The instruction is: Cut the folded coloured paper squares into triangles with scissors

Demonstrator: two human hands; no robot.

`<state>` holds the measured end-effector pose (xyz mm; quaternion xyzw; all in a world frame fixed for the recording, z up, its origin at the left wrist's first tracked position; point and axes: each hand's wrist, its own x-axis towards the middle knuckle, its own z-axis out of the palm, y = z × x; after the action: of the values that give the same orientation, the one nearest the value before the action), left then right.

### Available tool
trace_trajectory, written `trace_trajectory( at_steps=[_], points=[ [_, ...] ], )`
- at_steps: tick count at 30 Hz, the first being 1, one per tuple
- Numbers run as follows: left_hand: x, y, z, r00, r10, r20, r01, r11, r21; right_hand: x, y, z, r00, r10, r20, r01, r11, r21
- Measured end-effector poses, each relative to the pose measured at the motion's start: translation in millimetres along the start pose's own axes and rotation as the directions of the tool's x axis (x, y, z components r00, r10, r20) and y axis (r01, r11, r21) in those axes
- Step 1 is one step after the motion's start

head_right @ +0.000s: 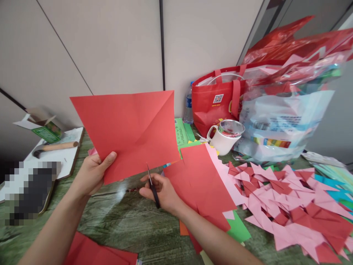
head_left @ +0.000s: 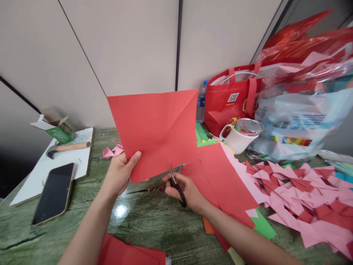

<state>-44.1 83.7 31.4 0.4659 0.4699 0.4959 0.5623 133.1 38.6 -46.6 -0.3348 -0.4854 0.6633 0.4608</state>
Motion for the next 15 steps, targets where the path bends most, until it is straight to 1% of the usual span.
trace_trajectory(
  at_steps=[7, 15],
  points=[
    [1.0, -0.2, 0.6, 0.999, -0.002, -0.039, 0.002, 1.0, 0.002, 0.1, 0.7, -0.2, 1.0, -0.003, 0.011, 0.003, 1.0, -0.002],
    [1.9, -2.0, -1.5, 1.0, 0.007, -0.015, -0.007, 1.0, -0.004, -0.2, -0.3, 0.7, 1.0, 0.001, 0.011, -0.001, 1.0, 0.001]
  ],
)
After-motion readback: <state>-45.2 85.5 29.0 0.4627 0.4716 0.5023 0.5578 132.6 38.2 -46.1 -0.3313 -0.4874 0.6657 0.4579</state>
